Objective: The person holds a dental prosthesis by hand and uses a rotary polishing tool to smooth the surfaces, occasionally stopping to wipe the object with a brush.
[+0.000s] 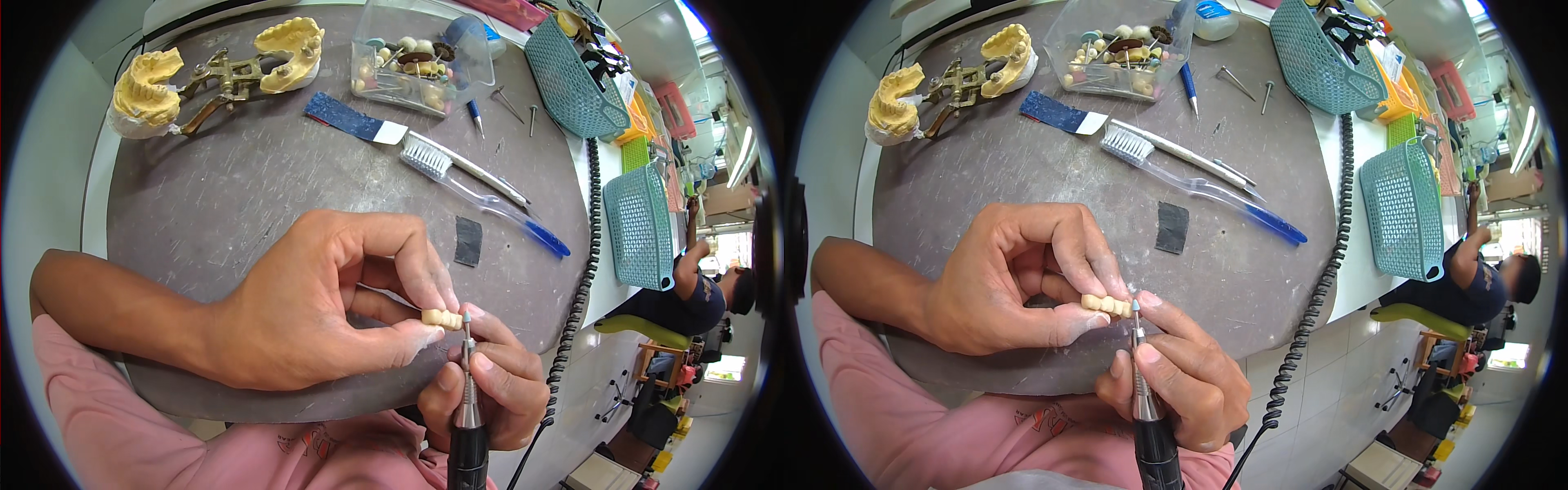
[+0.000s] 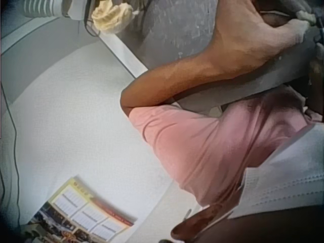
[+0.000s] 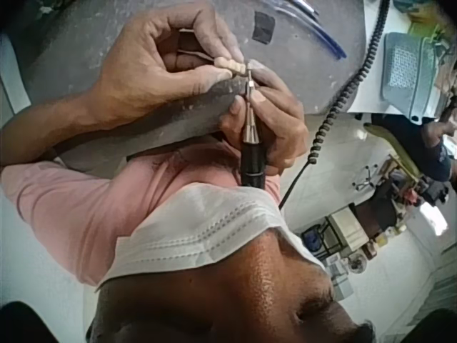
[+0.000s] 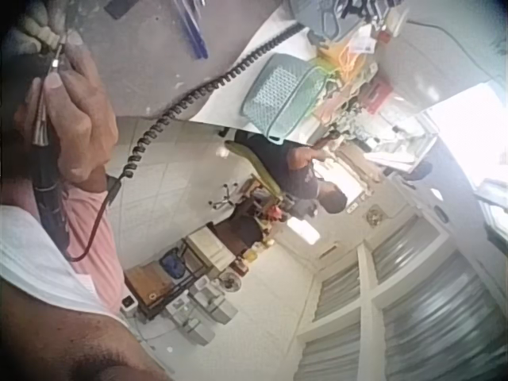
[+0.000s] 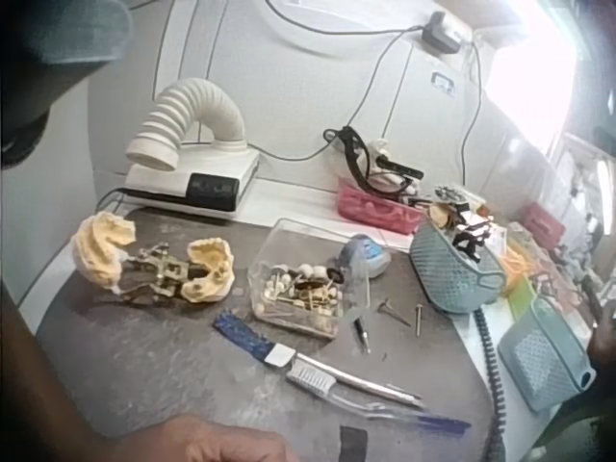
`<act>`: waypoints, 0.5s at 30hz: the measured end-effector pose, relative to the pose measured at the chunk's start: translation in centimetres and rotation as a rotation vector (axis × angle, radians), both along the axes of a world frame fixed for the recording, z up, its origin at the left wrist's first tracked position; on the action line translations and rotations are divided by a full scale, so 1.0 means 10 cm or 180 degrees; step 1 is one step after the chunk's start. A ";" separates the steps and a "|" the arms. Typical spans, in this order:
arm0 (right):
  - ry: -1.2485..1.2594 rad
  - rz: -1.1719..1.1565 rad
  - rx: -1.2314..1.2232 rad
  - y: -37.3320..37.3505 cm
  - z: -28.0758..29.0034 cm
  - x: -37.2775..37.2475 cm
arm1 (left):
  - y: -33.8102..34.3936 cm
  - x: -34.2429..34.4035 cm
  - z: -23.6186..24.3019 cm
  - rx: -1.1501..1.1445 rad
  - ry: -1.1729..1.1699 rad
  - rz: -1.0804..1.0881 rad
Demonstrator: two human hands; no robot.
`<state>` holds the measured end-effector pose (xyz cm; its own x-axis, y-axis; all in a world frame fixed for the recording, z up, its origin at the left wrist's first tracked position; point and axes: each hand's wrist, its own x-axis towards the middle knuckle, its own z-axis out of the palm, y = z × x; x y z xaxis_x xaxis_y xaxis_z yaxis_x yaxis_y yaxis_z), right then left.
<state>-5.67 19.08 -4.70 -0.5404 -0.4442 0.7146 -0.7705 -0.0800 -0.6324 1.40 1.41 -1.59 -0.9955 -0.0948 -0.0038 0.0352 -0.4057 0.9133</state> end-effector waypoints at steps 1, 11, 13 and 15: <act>-0.0051 0.0007 0.0029 0.00 0.00 0.01 | 0.00 0.01 -0.01 -0.0027 0.0006 -0.0003; -0.0008 -0.0014 -0.0037 0.00 -0.02 0.00 | 0.01 0.01 -0.02 -0.0004 0.0063 0.0036; -0.0021 -0.0048 -0.0013 -0.01 -0.01 0.01 | 0.00 0.01 -0.02 -0.0014 0.0052 0.0025; 0.0008 0.0004 0.0019 -0.01 0.01 -0.01 | 0.00 0.00 -0.02 -0.0029 0.0041 0.0012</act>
